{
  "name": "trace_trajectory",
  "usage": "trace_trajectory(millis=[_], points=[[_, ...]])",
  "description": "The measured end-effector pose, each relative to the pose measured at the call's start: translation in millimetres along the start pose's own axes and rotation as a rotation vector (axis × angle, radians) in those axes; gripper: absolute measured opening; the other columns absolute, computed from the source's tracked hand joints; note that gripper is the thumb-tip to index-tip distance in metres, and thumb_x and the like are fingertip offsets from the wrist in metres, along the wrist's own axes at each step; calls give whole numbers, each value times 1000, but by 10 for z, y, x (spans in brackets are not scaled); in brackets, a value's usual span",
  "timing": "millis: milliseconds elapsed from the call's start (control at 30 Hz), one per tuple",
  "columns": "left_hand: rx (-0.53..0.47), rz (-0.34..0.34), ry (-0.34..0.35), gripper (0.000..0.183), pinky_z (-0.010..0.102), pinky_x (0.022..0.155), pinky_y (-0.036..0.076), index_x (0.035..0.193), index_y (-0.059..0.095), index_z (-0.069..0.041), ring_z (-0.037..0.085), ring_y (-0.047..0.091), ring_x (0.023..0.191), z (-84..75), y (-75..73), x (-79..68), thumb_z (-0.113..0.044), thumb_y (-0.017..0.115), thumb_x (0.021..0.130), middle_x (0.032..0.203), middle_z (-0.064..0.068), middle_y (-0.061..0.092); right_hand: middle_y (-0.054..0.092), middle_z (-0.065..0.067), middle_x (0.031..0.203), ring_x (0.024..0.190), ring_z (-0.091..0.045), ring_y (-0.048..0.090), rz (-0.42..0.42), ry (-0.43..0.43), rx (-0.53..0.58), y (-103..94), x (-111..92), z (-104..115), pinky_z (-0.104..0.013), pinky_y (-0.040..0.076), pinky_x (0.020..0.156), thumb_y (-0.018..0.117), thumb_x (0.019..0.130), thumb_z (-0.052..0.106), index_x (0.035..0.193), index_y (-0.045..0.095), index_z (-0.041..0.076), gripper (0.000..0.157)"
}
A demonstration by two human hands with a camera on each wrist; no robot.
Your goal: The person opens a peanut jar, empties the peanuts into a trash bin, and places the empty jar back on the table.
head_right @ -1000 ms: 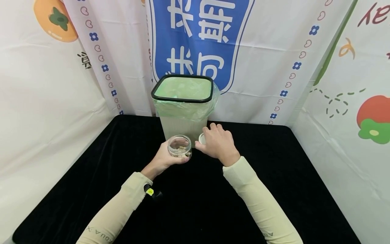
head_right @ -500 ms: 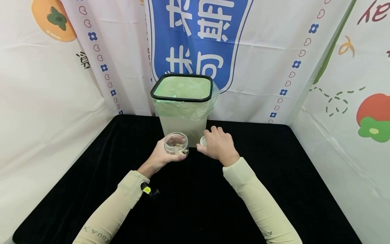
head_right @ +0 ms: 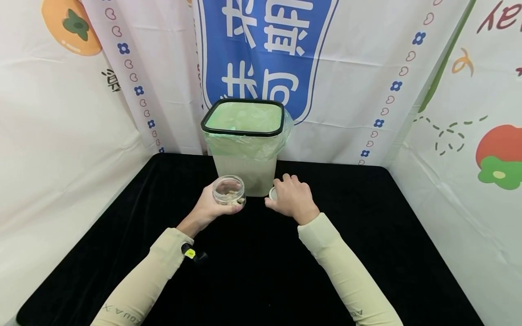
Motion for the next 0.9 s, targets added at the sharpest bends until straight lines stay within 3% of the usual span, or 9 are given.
trace_trajectory(millis=[433,900], points=[[6,-22,9,66,20,98,55,132,63,-6,22,68,117,-76,-182,-30,3,92,73,130,18,70,66,-19,121,102,-36,64,59,10,23,270,0,-67,-56,58,77,67,96,52,131,69,8,56],[1,-38,12,68,19,98,55,133,62,-5,15,68,113,-116,-262,-57,5,92,73,130,19,70,66,-19,119,103,-37,63,141,-26,79,549,38,-77,-57,58,77,70,95,45,133,68,7,54]])
Point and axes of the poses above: each hand's wrist, its own x-axis towards the middle knuckle, its own y-axis out of the palm, z = x × y, the point moved 8 cm from there along x, towards the middle knuckle
